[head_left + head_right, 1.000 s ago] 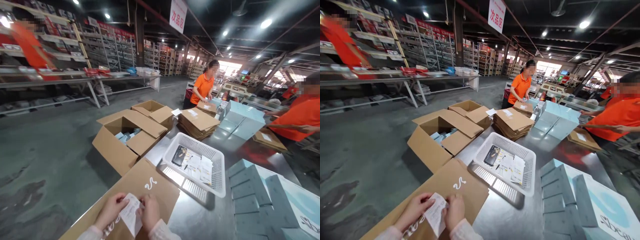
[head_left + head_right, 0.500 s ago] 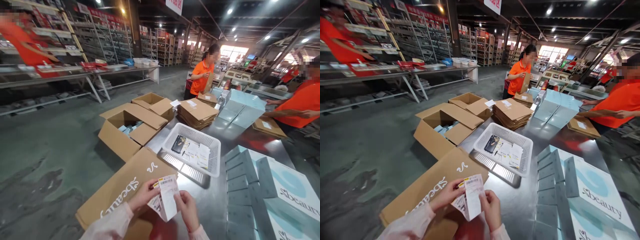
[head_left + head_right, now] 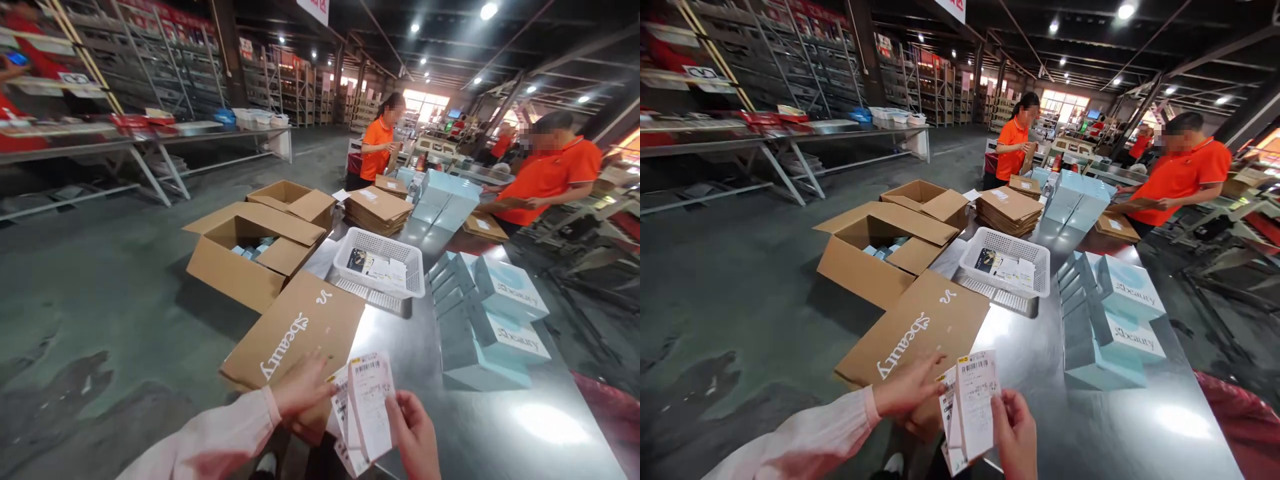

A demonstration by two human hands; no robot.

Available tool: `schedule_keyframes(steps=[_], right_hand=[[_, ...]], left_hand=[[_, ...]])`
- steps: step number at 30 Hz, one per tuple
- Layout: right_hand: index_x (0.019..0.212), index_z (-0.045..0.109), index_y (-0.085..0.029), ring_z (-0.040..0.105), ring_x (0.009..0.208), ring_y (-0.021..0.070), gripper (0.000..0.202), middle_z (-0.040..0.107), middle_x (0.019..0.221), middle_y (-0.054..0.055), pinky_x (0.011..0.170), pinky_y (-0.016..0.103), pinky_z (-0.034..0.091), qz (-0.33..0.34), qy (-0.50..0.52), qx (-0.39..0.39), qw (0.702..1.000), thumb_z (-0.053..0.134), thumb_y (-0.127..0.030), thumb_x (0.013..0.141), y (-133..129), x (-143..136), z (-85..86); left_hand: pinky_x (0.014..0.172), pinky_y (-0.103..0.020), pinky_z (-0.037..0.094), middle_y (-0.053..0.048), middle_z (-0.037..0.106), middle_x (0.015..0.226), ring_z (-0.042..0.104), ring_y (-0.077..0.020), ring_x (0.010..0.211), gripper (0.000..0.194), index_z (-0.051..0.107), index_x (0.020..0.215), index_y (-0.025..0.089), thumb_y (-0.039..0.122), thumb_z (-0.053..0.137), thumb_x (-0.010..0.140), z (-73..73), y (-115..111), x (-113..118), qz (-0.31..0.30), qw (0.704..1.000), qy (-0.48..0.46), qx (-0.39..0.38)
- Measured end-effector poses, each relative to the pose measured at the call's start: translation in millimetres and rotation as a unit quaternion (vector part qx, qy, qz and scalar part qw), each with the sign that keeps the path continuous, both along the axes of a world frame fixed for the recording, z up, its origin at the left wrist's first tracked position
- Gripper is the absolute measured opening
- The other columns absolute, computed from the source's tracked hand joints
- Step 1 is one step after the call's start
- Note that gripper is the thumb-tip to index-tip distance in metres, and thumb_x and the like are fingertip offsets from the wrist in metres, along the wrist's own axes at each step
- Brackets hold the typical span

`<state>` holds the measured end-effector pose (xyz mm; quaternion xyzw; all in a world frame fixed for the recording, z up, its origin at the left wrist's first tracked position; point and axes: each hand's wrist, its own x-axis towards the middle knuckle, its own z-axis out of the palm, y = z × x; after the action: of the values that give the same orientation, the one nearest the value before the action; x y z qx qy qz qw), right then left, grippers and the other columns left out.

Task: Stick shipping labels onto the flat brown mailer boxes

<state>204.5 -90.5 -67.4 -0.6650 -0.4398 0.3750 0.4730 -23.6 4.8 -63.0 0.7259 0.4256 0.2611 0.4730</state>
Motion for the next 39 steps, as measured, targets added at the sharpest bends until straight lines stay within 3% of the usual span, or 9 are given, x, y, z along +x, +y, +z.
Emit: schedule_keyframes(steps=[2, 5, 10, 13, 17, 21, 26, 30, 39], right_hand=[[0.08, 0.063, -0.022, 0.066, 0.067, 0.0234, 0.033, 0.071, 0.076, 0.007, 0.06, 0.031, 0.05, -0.048, -0.122, 0.032, 0.991, 0.058, -0.055, 0.081, -29.9, -37.5, -2.9], [0.083, 0.066, -0.024, 0.065, 0.065, 0.0225, 0.021, 0.071, 0.074, 0.006, 0.065, 0.033, 0.048, -0.066, -0.305, 0.138, 0.94, 0.055, -0.041, 0.087, -61.9, -99.8, -12.9], [0.095, 0.067, -0.025, 0.066, 0.071, 0.0252, 0.017, 0.072, 0.083, 0.007, 0.066, 0.037, 0.045, 0.062, -0.433, 0.188, 0.879, 0.055, -0.034, 0.087, -86.7, -172.7, -22.9], [0.101, 0.066, -0.024, 0.066, 0.069, 0.0233, 0.026, 0.072, 0.085, 0.007, 0.064, 0.035, 0.047, 0.11, -0.417, 0.203, 0.879, 0.063, -0.041, 0.082, -87.4, -177.0, -4.3], [0.111, 0.064, -0.024, 0.063, 0.099, 0.0263, 0.031, 0.069, 0.107, 0.01, 0.086, 0.04, 0.048, 0.085, -0.368, 0.237, 0.895, 0.063, -0.035, 0.082, -62.4, -158.8, 37.6], [0.099, 0.071, -0.021, 0.067, 0.078, 0.0224, 0.027, 0.073, 0.09, 0.007, 0.069, 0.033, 0.053, 0.239, -0.233, 0.074, 0.94, 0.06, -0.038, 0.081, -24.6, -153.9, 49.1], [0.081, 0.074, -0.02, 0.067, 0.066, 0.0218, 0.026, 0.074, 0.075, 0.005, 0.06, 0.03, 0.05, 0.199, -0.154, -0.015, 0.968, 0.062, -0.043, 0.077, -5.0, -167.7, 23.1], [0.079, 0.075, -0.022, 0.067, 0.067, 0.0229, 0.029, 0.074, 0.075, 0.005, 0.062, 0.031, 0.051, 0.175, -0.165, -0.039, 0.97, 0.063, -0.048, 0.075, 10.3, -170.6, -4.9], [0.073, 0.073, -0.015, 0.06, 0.093, 0.0258, 0.026, 0.065, 0.101, 0.013, 0.083, 0.039, 0.048, 0.046, -0.357, 0.038, 0.932, 0.066, -0.04, 0.072, 162.0, -159.0, -96.8]], left_hand=[[0.077, -0.032, 0.048, -0.008, 0.067, 0.087, 0.059, -0.0198, 0.083, 0.041, 0.065, 0.09, 0.015, 0.054, 0.055, 0.081, 4.5, -27.7, -18.3, 0.033, 0.998, -0.025, -0.041], [0.08, -0.031, 0.047, -0.009, 0.067, 0.092, 0.06, -0.0201, 0.087, 0.055, 0.064, 0.094, 0.013, 0.065, 0.055, 0.077, 0.6, -63.0, -34.7, -0.033, 0.973, -0.159, -0.162], [0.071, -0.031, 0.046, -0.008, 0.067, 0.08, 0.059, -0.0206, 0.076, 0.073, 0.065, 0.087, 0.009, 0.076, 0.063, 0.06, -27.7, -90.8, -52.7, 0.046, 0.951, -0.201, -0.23], [0.081, -0.035, 0.047, -0.01, 0.069, 0.086, 0.061, -0.023, 0.083, 0.076, 0.067, 0.089, 0.009, 0.08, 0.051, 0.067, -31.6, -90.7, -74.7, 0.033, 0.949, -0.224, -0.22], [0.093, -0.035, 0.043, -0.008, 0.07, 0.098, 0.061, -0.0229, 0.097, 0.057, 0.069, 0.098, 0.014, 0.066, 0.058, 0.076, -16.3, -85.5, -105.6, -0.105, 0.939, -0.244, -0.217], [0.073, -0.029, 0.046, -0.005, 0.068, 0.08, 0.06, -0.0174, 0.073, 0.059, 0.069, 0.09, 0.012, 0.066, 0.068, 0.066, -15.0, -82.4, -114.5, -0.077, 0.93, -0.23, -0.275], [0.06, -0.025, 0.038, 0.002, 0.055, 0.06, 0.048, -0.0123, 0.06, 0.054, 0.056, 0.061, 0.014, 0.066, 0.072, 0.057, -46.1, -83.5, -106.8, 0.167, 0.94, -0.211, -0.21], [0.052, -0.024, 0.03, 0.006, 0.038, 0.049, 0.036, -0.0091, 0.052, 0.06, 0.037, 0.049, 0.02, 0.071, 0.067, 0.056, -74.9, -82.5, -102.1, 0.273, 0.92, -0.193, -0.206], [0.068, -0.031, 0.042, -0.009, 0.066, 0.073, 0.057, -0.0189, 0.067, 0.073, 0.07, 0.079, 0.008, 0.071, 0.076, 0.042, -142.2, -80.0, -125.2, 0.201, 0.85, -0.279, -0.399]])
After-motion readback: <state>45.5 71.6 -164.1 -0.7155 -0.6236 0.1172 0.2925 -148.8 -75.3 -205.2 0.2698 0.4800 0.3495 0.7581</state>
